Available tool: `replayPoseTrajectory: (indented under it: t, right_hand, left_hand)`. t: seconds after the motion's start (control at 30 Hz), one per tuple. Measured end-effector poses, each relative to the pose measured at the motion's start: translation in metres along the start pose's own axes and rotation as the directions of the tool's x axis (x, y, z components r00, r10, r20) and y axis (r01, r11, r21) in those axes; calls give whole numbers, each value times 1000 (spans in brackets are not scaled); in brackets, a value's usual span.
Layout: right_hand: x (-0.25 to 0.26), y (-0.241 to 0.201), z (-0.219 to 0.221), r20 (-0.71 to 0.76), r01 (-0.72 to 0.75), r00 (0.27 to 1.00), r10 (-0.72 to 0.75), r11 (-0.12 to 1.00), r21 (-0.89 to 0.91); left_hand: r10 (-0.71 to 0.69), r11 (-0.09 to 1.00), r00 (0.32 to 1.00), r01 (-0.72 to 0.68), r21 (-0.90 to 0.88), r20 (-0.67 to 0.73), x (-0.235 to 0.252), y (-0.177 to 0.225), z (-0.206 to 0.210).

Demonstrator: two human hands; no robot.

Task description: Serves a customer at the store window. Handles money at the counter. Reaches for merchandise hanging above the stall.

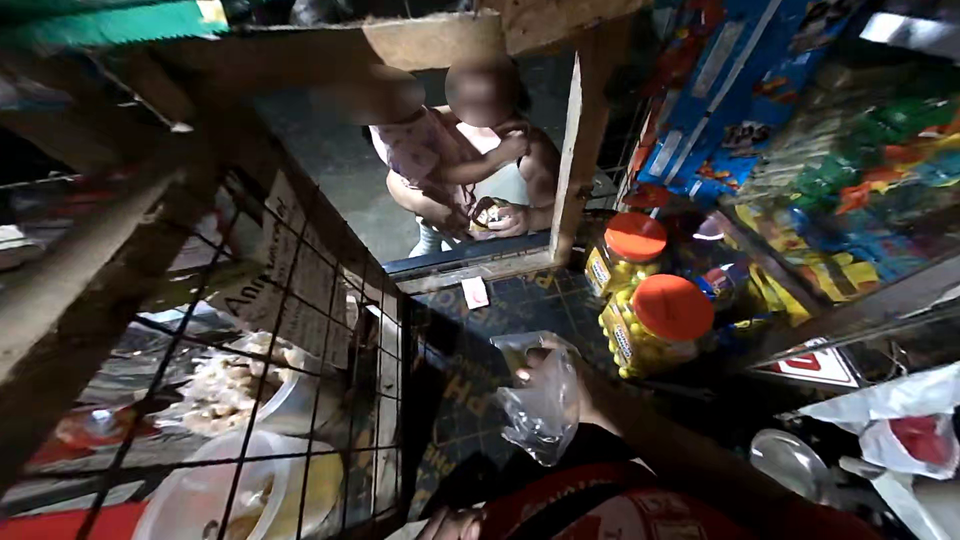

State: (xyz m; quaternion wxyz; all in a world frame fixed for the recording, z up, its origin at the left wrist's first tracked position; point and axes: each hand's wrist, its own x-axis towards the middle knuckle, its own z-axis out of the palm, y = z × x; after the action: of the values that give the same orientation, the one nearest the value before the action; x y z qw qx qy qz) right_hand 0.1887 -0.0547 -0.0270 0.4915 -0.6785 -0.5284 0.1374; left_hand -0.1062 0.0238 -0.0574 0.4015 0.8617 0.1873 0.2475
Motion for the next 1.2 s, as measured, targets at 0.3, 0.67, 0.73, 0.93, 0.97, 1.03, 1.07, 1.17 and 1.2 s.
replayPoseTrajectory:
  t: [0.3, 0.67, 0.73, 0.93, 0.97, 1.03, 1.07, 1.17, 1.2]
  right_hand:
    - [0, -6, -1, -39, -33, 998, 41, 984, 176]
    - [2, -52, -17, -212, -185, 946, 244, 947, 265]
    - [3, -53, -15, -264, -223, 917, 298, 934, 281]
    - [-2, 2, -9, -468, -252, 848, 251, 966, 60]
    - [0, 10, -9, -490, -266, 832, 261, 962, 60]
    - [0, 14, -11, -529, -280, 804, 271, 958, 65]
    - [-2, 13, -12, -548, -264, 799, 247, 963, 49]
    - [-10, 17, -9, -584, -56, 812, -24, 991, -119]
    - [-13, 19, -8, -570, 20, 812, -126, 982, -188]
  left_hand:
    - [108, 994, 991, -110, 19, 83, 71, 4, 41]
    - [158, 968, 983, -134, -213, 99, 83, -17, 52]
    - [144, 970, 985, -122, -211, 93, 83, -18, 52]
    - [141, 959, 987, -118, -259, 71, 83, -19, 53]
    - [140, 957, 988, -118, -266, 65, 83, -19, 52]
    - [131, 955, 990, -111, -274, 55, 82, -19, 53]
    - [128, 955, 990, -110, -275, 50, 82, -19, 53]
    - [131, 954, 990, -115, -277, 43, 83, -19, 53]
    - [133, 954, 990, -117, -276, 42, 83, -19, 53]
